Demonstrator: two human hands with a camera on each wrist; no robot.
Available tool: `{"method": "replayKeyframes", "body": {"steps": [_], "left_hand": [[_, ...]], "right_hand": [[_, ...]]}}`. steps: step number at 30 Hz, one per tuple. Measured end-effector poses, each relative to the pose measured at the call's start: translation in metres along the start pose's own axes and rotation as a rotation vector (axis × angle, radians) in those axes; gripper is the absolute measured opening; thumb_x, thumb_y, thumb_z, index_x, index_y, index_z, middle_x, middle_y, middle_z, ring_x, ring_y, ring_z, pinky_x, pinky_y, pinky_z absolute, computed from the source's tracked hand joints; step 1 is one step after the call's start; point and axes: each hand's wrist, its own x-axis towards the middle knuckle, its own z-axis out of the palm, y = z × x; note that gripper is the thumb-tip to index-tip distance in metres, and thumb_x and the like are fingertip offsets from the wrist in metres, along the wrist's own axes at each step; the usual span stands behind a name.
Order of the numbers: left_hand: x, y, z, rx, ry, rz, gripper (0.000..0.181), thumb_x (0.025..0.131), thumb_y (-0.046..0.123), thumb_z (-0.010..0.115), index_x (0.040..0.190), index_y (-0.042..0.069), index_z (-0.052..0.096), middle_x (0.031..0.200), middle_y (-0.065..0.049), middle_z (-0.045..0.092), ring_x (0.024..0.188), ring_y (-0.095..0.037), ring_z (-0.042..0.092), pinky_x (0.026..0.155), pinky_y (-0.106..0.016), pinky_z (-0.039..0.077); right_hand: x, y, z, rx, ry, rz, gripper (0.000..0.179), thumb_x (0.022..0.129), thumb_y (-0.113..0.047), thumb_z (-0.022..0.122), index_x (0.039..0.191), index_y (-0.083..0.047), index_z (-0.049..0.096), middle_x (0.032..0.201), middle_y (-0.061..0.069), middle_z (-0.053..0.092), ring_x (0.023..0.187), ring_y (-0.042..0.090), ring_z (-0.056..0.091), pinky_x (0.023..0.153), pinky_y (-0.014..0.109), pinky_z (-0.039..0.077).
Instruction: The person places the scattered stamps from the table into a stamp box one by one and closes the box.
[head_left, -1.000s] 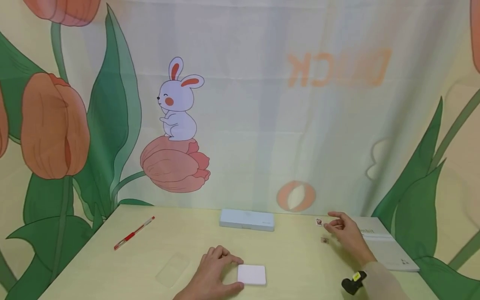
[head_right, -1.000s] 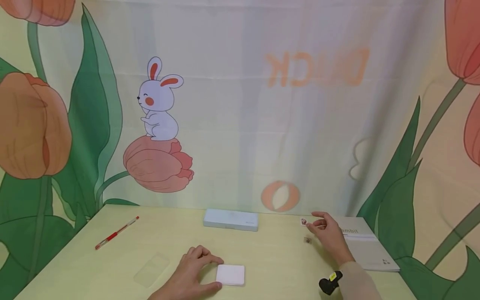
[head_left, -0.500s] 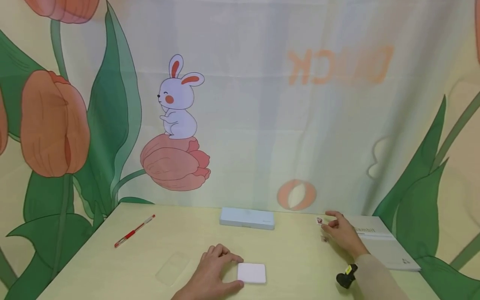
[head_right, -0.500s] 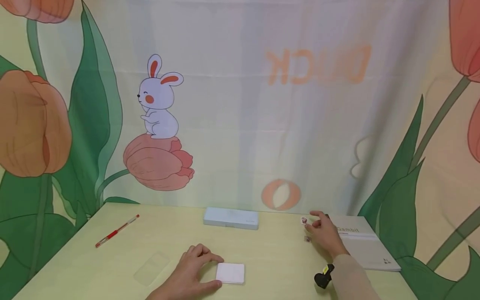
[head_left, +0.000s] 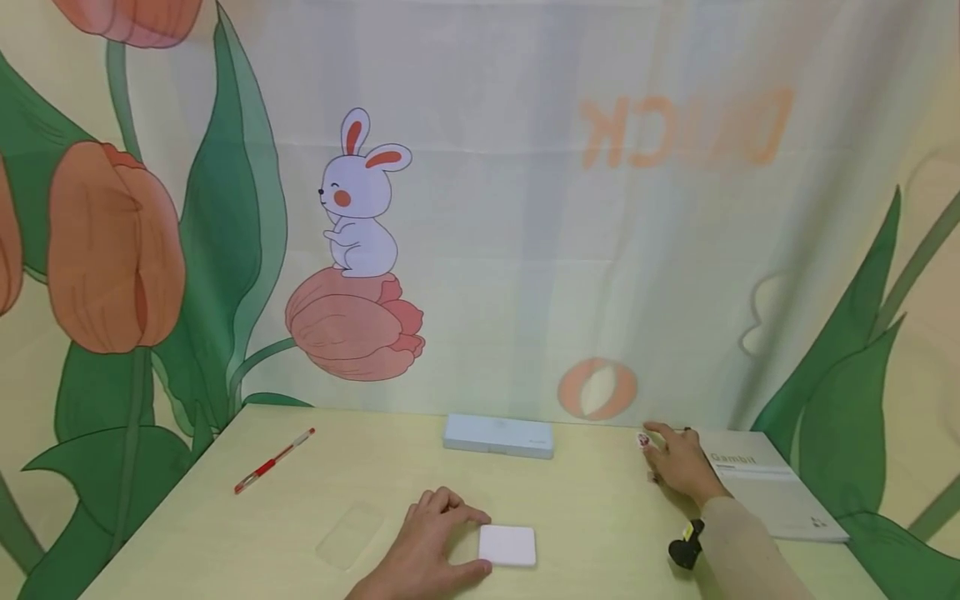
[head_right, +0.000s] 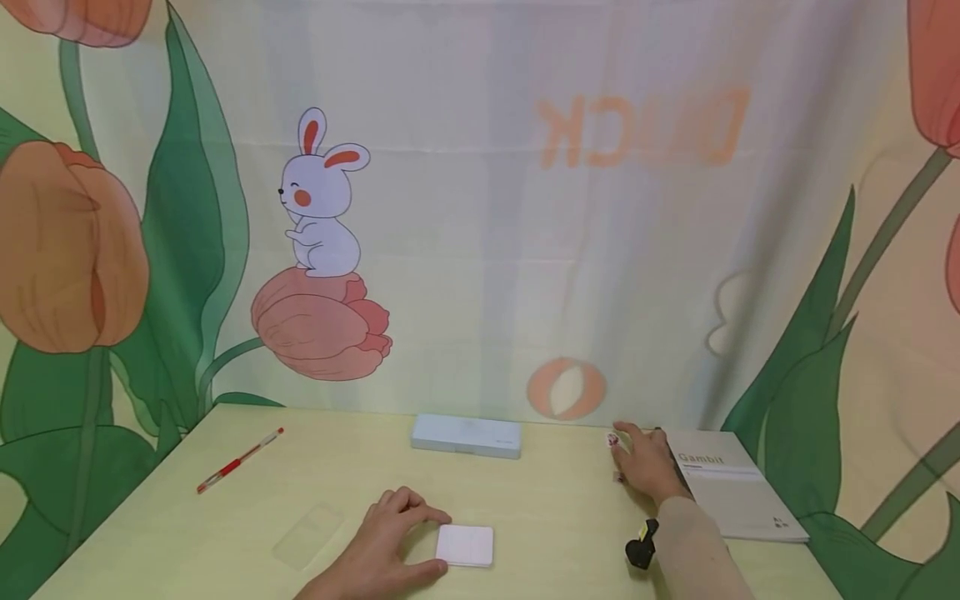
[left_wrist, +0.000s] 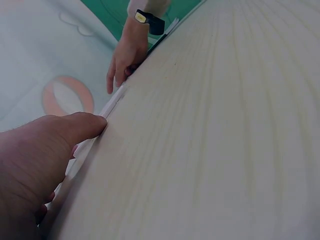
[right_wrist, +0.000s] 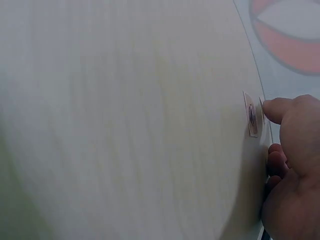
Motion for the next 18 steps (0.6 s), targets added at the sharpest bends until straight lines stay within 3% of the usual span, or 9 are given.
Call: {"method": "replayKeyframes", "body": {"steps": [3, 9, 13, 18], "left_hand": [[0.0, 0.0009, -0.0002, 0.002, 0.0, 0.003, 0.052, 0.091, 0.06, 0.083, 0.132, 0.029, 0.078, 0.118, 0.007, 0.054, 0.103, -0.008, 0.038, 0.088, -0.036, 0.033], [-0.0002, 0.0015, 0.0004, 0.005, 0.004, 0.01, 0.052, 0.092, 0.06, 0.084, 0.132, 0.028, 0.078, 0.117, 0.006, 0.054, 0.103, -0.008, 0.037, 0.088, -0.035, 0.032], [-0.0001, 0.0015, -0.0004, 0.004, 0.0, 0.004, 0.052, 0.091, 0.059, 0.084, 0.133, 0.029, 0.077, 0.118, 0.007, 0.054, 0.104, -0.008, 0.037, 0.089, -0.036, 0.032], [-0.0004, 0.001, -0.0003, 0.004, 0.0, 0.006, 0.051, 0.092, 0.06, 0.083, 0.132, 0.029, 0.077, 0.117, 0.007, 0.054, 0.103, -0.008, 0.037, 0.089, -0.036, 0.033]], "right_hand": [[0.0004, -0.0011, -0.0014, -0.006, -0.019, 0.028, 0.052, 0.115, -0.021, 0.056, 0.163, -0.003, 0.047, 0.147, 0.047, 0.032, 0.136, 0.064, 0.047, 0.113, 0.078, 0.038], [-0.0026, -0.007, -0.0041, 0.008, -0.016, 0.056, 0.046, 0.115, -0.022, 0.059, 0.156, -0.003, 0.054, 0.144, 0.044, 0.033, 0.126, 0.057, 0.049, 0.108, 0.073, 0.041], [-0.0049, -0.0074, -0.0052, 0.068, -0.013, 0.063, 0.044, 0.112, -0.022, 0.065, 0.15, -0.002, 0.059, 0.139, 0.04, 0.039, 0.12, 0.051, 0.049, 0.106, 0.07, 0.042], [-0.0082, -0.0075, -0.008, 0.164, -0.011, 0.067, 0.044, 0.109, -0.021, 0.071, 0.145, 0.001, 0.059, 0.143, 0.039, 0.042, 0.128, 0.052, 0.046, 0.11, 0.071, 0.04]]}}
